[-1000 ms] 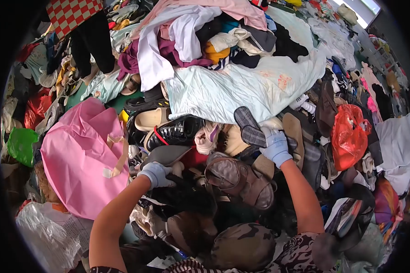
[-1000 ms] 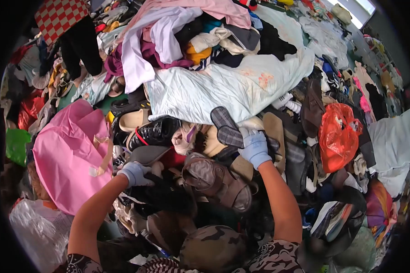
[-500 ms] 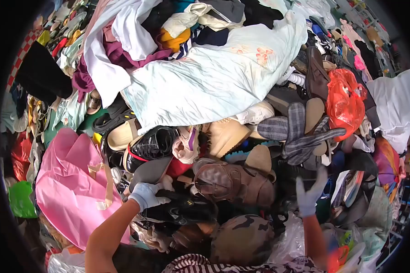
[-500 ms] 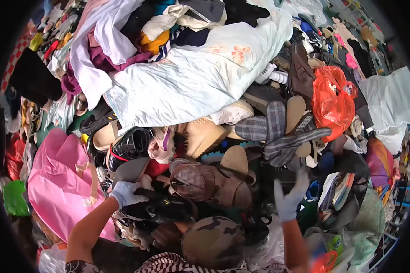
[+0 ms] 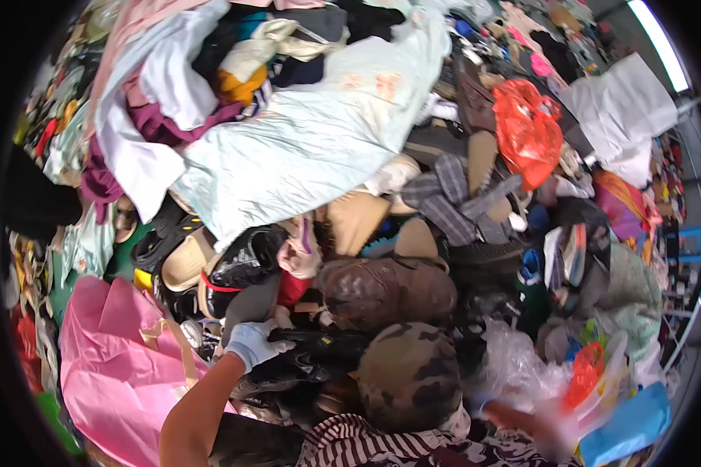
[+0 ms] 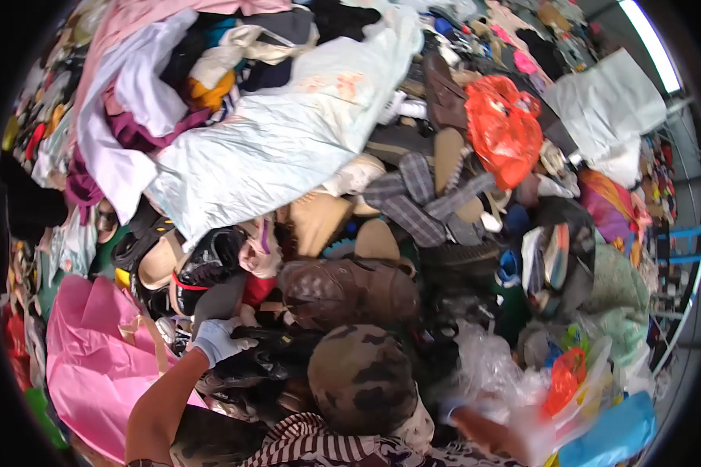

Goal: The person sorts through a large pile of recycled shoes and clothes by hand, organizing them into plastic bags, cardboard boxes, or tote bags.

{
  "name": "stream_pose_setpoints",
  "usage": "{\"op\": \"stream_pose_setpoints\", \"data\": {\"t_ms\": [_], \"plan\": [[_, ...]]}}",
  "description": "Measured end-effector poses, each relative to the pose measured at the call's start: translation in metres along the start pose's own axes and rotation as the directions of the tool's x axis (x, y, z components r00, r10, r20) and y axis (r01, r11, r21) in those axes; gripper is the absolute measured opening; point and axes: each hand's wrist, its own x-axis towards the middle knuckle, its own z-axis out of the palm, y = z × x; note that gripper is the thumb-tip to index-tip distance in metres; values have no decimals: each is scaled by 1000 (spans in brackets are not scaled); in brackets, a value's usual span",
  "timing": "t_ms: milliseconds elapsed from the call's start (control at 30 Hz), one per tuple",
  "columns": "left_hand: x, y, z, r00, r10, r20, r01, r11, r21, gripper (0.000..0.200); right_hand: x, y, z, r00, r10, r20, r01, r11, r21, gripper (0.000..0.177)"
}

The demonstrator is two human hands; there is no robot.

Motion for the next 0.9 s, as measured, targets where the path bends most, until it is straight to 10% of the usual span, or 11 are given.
{"op": "stream_pose_setpoints", "data": {"t_ms": [67,167,267,333,400,533,700,900], "plan": [[-2,9,-7,999,-14,-34,9,991,-135,50,-20,46,-32,965,235,-115,-246,965,-87,36],[-1,17,-9,998,-65,-1,64,978,-201,44,-84,110,-97,654,567,-501,-532,815,229,38],[3,7,1,997,-42,-67,36,996,-88,48,-148,106,-145,534,580,-615,-51,748,662,41],[6,4,0,996,-66,-59,55,984,-168,50,-154,114,-158,584,555,-592,20,720,694,44],[1,13,-8,996,-84,15,85,982,-168,51,-137,133,-154,497,411,-764,414,662,626,48],[-3,33,-25,982,-147,117,164,975,-151,50,-143,142,-174,720,321,-616,387,551,739,50],[-6,38,-33,976,-137,171,125,989,78,73,-136,139,-176,804,211,-557,130,850,510,26],[5,34,-31,962,-61,266,39,995,86,73,-138,122,-169,893,237,-383,-64,909,413,39]]}}
